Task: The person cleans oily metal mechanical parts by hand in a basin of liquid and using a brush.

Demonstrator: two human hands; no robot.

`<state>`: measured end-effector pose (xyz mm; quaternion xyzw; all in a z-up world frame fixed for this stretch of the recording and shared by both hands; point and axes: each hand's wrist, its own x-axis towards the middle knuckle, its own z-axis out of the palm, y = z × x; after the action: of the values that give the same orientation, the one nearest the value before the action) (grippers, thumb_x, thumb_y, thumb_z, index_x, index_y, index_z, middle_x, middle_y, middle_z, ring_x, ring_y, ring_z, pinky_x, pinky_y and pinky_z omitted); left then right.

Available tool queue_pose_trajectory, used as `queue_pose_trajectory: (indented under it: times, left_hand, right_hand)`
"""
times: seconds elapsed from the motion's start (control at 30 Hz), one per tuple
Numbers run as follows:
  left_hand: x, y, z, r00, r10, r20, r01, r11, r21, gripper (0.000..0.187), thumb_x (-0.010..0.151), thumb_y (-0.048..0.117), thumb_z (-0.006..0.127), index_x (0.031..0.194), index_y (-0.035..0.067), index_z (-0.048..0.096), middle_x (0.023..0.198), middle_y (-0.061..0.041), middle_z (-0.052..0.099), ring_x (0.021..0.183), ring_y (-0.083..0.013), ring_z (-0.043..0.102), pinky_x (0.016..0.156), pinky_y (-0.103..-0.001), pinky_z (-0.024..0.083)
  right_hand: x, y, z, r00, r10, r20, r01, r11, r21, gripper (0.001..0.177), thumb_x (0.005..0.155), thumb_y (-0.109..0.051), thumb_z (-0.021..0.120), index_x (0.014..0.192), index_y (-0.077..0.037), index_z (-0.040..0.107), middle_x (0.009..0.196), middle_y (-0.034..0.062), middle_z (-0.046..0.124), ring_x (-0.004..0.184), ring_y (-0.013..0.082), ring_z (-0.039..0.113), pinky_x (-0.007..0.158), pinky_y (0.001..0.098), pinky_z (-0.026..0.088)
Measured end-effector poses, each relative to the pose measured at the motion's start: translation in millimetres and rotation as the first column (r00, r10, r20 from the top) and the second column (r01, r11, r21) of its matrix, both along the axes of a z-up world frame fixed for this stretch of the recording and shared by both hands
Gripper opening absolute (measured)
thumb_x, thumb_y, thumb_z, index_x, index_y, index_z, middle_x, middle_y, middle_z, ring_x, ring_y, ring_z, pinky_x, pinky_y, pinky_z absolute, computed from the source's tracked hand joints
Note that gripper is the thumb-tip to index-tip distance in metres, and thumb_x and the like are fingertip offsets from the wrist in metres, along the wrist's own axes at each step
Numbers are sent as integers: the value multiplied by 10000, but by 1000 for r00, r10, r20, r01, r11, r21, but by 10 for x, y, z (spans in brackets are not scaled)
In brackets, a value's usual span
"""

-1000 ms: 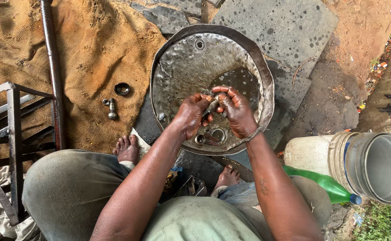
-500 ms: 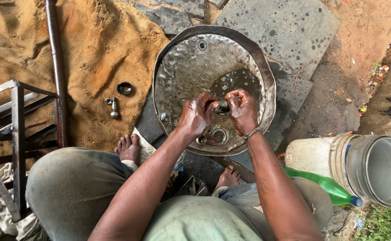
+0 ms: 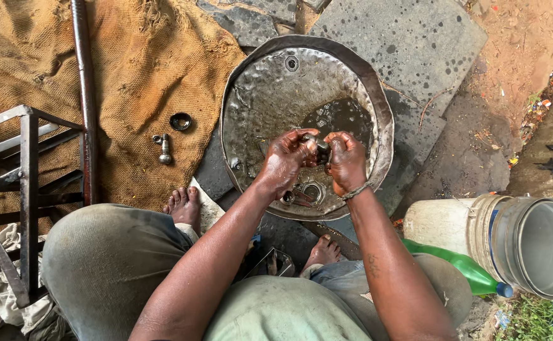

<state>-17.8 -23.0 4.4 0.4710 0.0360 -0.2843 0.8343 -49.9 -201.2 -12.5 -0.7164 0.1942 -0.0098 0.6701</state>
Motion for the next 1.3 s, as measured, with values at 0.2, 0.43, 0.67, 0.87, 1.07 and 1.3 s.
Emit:
queue_pose_trajectory:
  times: [0.2,0.43,0.67,0.87,1.07,1.3]
  left_hand:
    - [-11,-109,-403,992,122,4,-122,992,2,179,994,154,719,1100,26,651,958,-48,663,794,-110,619,669,-285,545]
    - [-13,-111,-415,987,124,-106,-134,987,-89,226,939,154,764,1110,55,653,944,-24,674,789,-105,608,696,-286,557]
    - [-40,-135,-289,982,133,-137,-137,990,-21,290,901,120,779,1162,29,692,1011,-16,719,834,-76,625,732,-257,532]
    - [16,-66,-205,989,119,-87,-117,993,28,285,909,103,762,1179,38,699,1002,-38,727,813,-99,637,644,-301,532]
    - [-13,-67,-167,996,17,-92,-12,999,49,250,927,125,731,1152,25,692,985,-42,717,805,-102,638,639,-298,561]
    - [-92,-126,-207,937,-162,308,41,931,362,231,932,93,722,1110,23,593,968,-117,712,852,-170,662,712,-330,577]
  right_hand:
    - [-23,186,-39,996,-45,-74,22,958,-286,205,1014,-210,557,957,-80,705,841,19,721,605,64,646,490,230,557]
    - [-45,363,4,983,12,184,55,933,-355,277,1150,-265,468,1045,-77,643,866,40,650,653,74,627,525,236,544]
    - [-1,161,188,997,45,-62,-65,923,-379,263,1061,-334,513,1072,-101,635,891,58,676,567,90,642,421,242,545]
    - [68,-58,343,999,-2,41,8,992,-129,240,1084,-307,508,1117,-105,634,973,94,722,681,101,684,522,238,543]
    - [83,28,385,987,98,128,-97,995,-15,184,1029,-188,580,1171,-123,678,1107,24,714,870,105,669,633,267,573]
    - [36,150,150,974,209,88,-122,810,-573,73,1048,-127,645,1044,-55,651,924,76,711,790,152,683,717,327,563]
